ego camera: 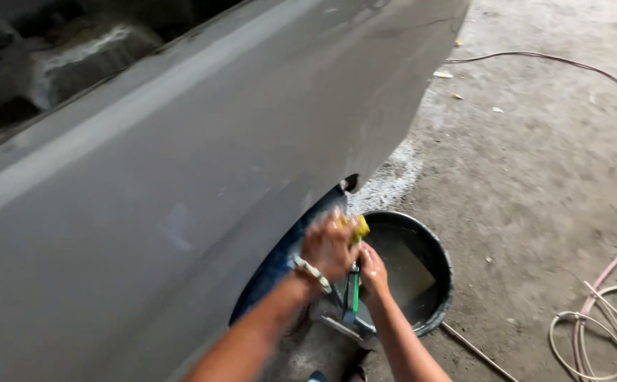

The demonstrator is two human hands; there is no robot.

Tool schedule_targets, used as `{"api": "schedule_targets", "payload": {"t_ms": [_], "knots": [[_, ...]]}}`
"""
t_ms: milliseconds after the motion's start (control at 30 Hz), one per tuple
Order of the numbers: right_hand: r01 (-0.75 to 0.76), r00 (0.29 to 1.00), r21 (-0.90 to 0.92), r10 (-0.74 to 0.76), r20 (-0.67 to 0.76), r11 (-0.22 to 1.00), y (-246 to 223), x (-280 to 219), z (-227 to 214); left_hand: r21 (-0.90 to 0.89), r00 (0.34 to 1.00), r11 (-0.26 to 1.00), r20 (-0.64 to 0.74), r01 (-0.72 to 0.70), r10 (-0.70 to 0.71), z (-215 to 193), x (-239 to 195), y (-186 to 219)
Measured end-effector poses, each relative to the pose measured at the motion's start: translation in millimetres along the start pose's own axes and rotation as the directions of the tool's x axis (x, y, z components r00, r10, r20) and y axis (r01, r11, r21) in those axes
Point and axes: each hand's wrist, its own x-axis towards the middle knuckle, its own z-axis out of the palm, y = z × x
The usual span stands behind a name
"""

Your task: The person sands the side panel of a car using a green sanding block and a yellow sponge. They repeatedly dip the tools into a bucket of water and continue sanding the grey surface of the vehicle.

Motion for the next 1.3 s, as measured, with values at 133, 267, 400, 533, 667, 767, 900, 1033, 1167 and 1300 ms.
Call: {"api": "schedule_targets", "payload": {"t_ms": [133, 267, 400, 533, 667, 767, 900, 1033, 1167, 1300], "knots": [[0.04, 0.999, 0.022, -0.04, -0.017, 0.999, -49.9, -37.1, 107.4, 0.581, 0.926, 0.804, -0.222, -0.127, 0.307, -158.8, 4.0, -29.3], [0.306, 0.951, -0.077, -0.301, 0.071, 0.949, -63.6, -98.7, 219.1, 0.929, 0.838, 0.357, -0.114, -0.101, 0.534, -266.8, -26.7, -51.9], [0.375, 0.925, -0.149, -0.359, 0.12, 0.915, -45.7, -167.9, 303.7, 0.958, 0.833, 0.24, -0.005, -0.154, 0.553, -309.0, -69.7, -57.1], [0.718, 0.689, -0.086, -0.69, 0.222, 0.69, -36.0, -139.6, 327.9, 0.86, 0.8, 0.43, -0.044, -0.274, 0.598, -315.5, -80.9, -74.1], [0.485, 0.871, 0.098, -0.49, 0.037, 0.869, -83.0, -44.8, 300.4, 0.85, 0.791, 0.443, -0.052, -0.285, 0.609, -305.1, -68.3, -75.5], [0.667, 0.721, -0.247, -0.692, -0.025, 0.703, -66.7, -71.9, 322.9, 0.843, 0.766, 0.438, -0.048, -0.313, 0.641, -302.6, -50.6, -79.3], [0.795, 0.58, -0.324, -0.799, 0.157, 0.513, -42.8, -127.6, 342.7, 0.815, 0.774, 0.481, -0.065, -0.323, 0.63, -288.5, -43.7, -79.7], [0.582, 0.81, -0.138, -0.585, 0.023, 0.801, -61.0, -63.4, 312.2, 0.803, 0.774, 0.478, -0.033, -0.356, 0.632, -280.1, -39.9, -81.2], [0.622, 0.77, -0.228, -0.638, 0.003, 0.749, -47.2, -60.9, 309.3, 0.819, 0.767, 0.445, -0.01, -0.362, 0.642, -271.9, -23.7, -80.9], [0.727, 0.683, -0.25, -0.711, 0.166, 0.64, -29.0, -80.7, 315.4, 0.783, 0.767, 0.45, 0.053, -0.429, 0.639, -259.6, -3.3, -83.3]]}}
